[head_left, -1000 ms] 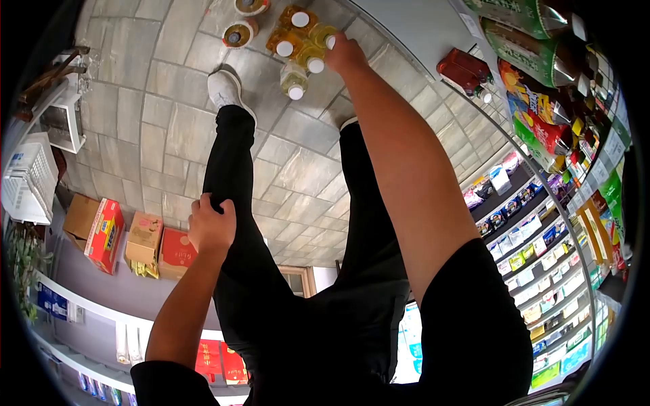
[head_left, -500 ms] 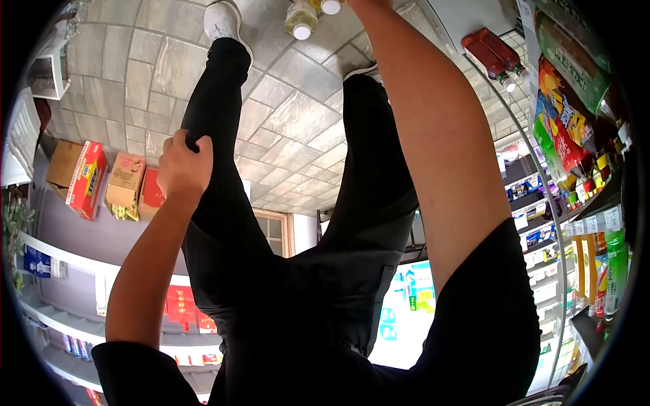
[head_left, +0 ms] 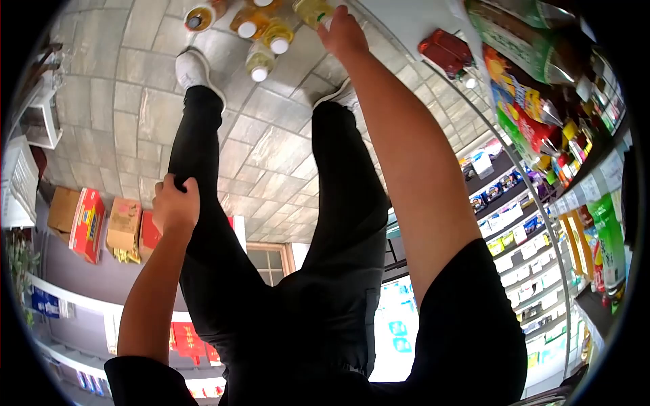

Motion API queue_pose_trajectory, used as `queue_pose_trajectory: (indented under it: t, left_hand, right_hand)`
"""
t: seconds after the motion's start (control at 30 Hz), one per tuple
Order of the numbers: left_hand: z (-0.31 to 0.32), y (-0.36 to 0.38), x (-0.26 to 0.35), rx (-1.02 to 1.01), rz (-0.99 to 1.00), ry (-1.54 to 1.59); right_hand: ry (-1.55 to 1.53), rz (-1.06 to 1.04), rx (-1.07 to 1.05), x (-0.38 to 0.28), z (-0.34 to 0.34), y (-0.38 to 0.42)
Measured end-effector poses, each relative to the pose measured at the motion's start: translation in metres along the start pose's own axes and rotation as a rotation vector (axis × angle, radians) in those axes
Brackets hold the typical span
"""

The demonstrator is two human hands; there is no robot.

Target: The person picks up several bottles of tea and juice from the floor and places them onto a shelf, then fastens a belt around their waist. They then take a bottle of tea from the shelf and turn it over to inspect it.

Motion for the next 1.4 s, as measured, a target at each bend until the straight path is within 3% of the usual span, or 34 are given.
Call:
queue_pose_trajectory:
  t: [0.27,0.4,0.5,0.53,0.63,0.7,0.77,0.8,0.93,1.07,1.13,1.23,1.4]
  left_hand:
    - [0.001,0.012,0.02,0.008,0.014,-0.022]
    - [0.007,0.016,0.031,0.009,0.005,-0.045]
    - [0.013,0.016,0.034,0.027,0.01,-0.057]
    - [0.015,0.016,0.035,0.04,0.013,-0.064]
    - [0.019,0.016,0.038,0.045,0.02,-0.081]
    - [0.022,0.015,0.038,0.056,0.032,-0.089]
    - [0.025,0.016,0.04,0.059,0.043,-0.1]
    - [0.025,0.016,0.042,0.05,0.032,-0.107]
    - [0.027,0.018,0.048,0.041,0.014,-0.122]
    - [0.031,0.017,0.05,0.035,0.015,-0.131]
    - [0.032,0.017,0.052,0.037,0.017,-0.136]
    - [0.035,0.016,0.053,0.032,0.022,-0.13]
    - [0.042,0.019,0.061,0.031,0.036,-0.144]
  right_hand:
    - [0.053,-0.252,0.04,0.091,-0.078,0.026]
    - [-0.038,-0.132,0.15,0.142,-0.113,0.035]
    - [-0.033,-0.185,0.291,0.182,-0.125,0.031]
    - [-0.08,-0.036,0.23,0.195,-0.131,0.032]
    - [-0.117,0.029,0.319,0.219,-0.142,0.033]
    - [-0.157,-0.057,0.39,0.23,-0.147,0.03]
    - [-0.076,-0.063,0.386,0.242,-0.149,0.02]
    - [0.106,-0.045,0.472,0.246,-0.146,0.012]
    - [0.222,-0.111,0.609,0.255,-0.149,0.008]
    - [0.193,-0.026,0.491,0.258,-0.155,0.002]
    - [0.53,0.039,0.265,0.263,-0.15,-0.005]
    - [0.331,0.061,0.366,0.27,-0.145,-0.016]
    - [0.382,0.095,0.384,0.286,-0.137,-0.025]
Point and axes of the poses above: each hand's wrist, its own y-axis away from the middle knuckle, its own z-axis out of the palm, x = y × z, the point moved 3 cm from there along -y, towards the middle knuckle, and after that the axes turned 2 degrees about z, right-handed, at the moved point
